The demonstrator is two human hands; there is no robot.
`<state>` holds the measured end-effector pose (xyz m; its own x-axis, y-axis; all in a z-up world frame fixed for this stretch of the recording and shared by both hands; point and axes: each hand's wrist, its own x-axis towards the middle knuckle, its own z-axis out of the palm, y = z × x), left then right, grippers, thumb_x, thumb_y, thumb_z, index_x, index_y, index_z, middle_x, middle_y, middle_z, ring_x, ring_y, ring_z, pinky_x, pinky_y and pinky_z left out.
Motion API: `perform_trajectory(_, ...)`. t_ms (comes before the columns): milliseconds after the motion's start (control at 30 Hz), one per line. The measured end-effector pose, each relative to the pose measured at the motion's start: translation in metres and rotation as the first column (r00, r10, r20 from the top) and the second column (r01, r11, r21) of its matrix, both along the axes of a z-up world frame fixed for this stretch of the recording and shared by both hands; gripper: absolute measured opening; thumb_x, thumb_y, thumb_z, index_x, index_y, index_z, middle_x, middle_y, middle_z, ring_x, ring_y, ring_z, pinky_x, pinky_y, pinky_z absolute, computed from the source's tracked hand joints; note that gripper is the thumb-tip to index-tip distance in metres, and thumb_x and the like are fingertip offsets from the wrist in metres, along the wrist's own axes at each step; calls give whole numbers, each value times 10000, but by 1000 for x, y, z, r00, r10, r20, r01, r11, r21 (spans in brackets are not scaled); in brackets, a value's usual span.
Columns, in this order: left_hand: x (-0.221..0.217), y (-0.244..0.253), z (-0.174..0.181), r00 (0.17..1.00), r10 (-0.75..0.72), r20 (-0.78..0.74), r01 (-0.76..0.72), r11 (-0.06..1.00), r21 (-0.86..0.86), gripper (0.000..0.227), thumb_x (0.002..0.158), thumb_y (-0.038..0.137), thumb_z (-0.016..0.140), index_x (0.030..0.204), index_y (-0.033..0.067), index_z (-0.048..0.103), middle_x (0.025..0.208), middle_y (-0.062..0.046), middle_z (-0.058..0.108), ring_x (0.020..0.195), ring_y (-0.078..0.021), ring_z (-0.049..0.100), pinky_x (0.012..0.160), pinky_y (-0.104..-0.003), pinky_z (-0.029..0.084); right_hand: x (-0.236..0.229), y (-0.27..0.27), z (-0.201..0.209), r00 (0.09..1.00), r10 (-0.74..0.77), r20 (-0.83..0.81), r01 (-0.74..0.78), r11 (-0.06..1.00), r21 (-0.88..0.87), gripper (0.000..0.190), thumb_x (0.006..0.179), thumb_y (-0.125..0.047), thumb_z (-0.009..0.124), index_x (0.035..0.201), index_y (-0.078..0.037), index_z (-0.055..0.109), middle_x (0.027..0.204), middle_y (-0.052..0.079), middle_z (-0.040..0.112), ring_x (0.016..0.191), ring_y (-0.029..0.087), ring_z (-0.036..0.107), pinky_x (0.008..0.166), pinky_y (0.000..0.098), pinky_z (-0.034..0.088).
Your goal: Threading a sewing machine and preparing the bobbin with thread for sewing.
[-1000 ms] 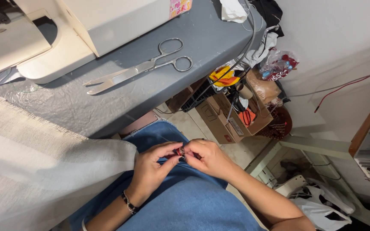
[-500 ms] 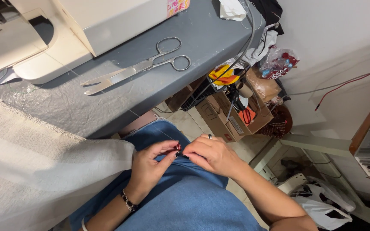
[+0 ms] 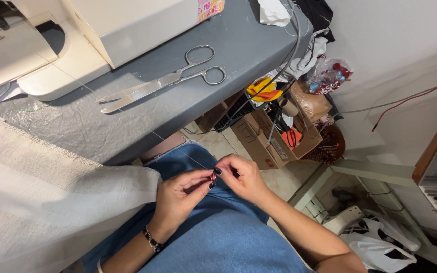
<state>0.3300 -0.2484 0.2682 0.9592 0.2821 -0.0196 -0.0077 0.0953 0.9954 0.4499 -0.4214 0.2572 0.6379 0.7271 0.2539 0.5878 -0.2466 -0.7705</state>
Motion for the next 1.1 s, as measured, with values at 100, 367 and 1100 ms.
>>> perform_trajectory(100, -1, -1, -7, 1000, 14, -1, -14, 1000, 10, 319, 815, 4, 794, 1129, 61, 783, 1056, -77, 836, 964, -129, 809, 920, -233, 650, -5, -2, 3, 999, 46, 26, -46, 999, -2, 102, 984, -161, 663, 967, -67, 698, 813, 35, 705, 678, 120, 648, 611, 245, 528)
perform_trajectory(367, 1, -6, -18, 994, 62, -93, -73, 989, -127, 256, 822, 47, 810, 1039, 72, 676, 1062, -143, 830, 1018, -177, 803, 899, -263, 650, -7, -10, 52, 942, 332, 50, -327, 941, -85, 95, 1006, -142, 641, 1067, -99, 700, 855, 32, 686, 674, 147, 623, 624, 277, 511)
perform_trajectory(1100, -1, -9, -26, 995, -11, -96, -3, 989, -149, 329, 855, 11, 750, 931, 133, 454, 1144, -206, 812, 1038, -231, 829, 911, -295, 661, 12, 0, 32, 914, 306, 266, -320, 947, 10, 137, 1030, -156, 576, 996, -71, 679, 873, 51, 700, 756, 149, 671, 657, 257, 592)
